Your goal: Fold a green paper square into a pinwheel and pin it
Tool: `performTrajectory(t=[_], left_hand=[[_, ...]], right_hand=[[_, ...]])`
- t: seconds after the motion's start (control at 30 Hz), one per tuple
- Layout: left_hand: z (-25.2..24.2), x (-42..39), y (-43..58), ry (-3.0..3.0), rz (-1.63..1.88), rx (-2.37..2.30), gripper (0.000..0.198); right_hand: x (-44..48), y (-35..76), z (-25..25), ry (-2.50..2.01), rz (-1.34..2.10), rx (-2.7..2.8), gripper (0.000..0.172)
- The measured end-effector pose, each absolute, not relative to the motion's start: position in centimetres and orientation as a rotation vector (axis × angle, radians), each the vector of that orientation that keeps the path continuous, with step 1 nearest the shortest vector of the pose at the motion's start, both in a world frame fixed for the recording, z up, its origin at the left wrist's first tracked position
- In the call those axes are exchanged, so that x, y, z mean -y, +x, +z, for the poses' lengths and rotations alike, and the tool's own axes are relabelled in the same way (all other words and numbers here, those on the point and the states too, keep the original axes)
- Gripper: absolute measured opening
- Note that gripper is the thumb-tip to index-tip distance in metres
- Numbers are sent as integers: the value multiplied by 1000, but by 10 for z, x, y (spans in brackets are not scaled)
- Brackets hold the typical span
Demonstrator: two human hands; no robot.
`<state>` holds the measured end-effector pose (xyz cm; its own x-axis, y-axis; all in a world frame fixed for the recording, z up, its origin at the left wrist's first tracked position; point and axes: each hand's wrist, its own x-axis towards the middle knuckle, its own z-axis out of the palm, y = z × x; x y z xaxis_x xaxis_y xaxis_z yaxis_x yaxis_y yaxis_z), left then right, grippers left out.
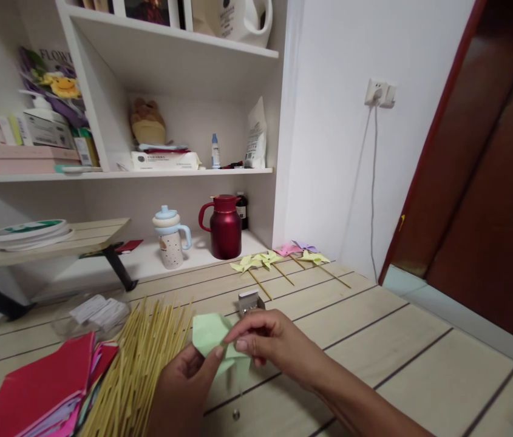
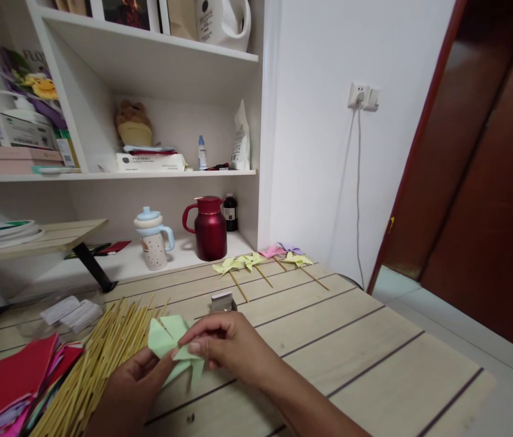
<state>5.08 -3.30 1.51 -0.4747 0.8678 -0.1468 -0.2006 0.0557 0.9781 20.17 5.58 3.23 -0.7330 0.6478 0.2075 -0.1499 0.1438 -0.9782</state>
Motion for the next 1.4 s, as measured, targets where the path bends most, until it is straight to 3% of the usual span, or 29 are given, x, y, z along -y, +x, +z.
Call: performTrajectory(t=[0.43, 0.63, 0.8, 1.1, 1.27, 1.4], left_hand=[[21, 34, 51, 770, 1547, -1479, 22], [20, 36, 51, 789, 1513, -1495, 24], [20, 37, 53, 727, 1473, -1513, 35], [26, 35, 52, 747, 1496, -1572, 33], [25, 36, 51, 735, 1526, -1526, 35], [26, 38, 48, 632, 1584, -1518, 26]], right_hand=[[-55, 207, 37, -490, 1541, 2032, 22], [-54, 211, 42, -449, 1311, 2176, 24], [-54, 209, 43, -468, 1181, 2149, 12], [-57, 205, 34, -509, 1740, 1863, 21], [-60, 204, 32, -522, 1784, 1805, 17], [-58, 203, 33, -595, 1623, 1802, 22]])
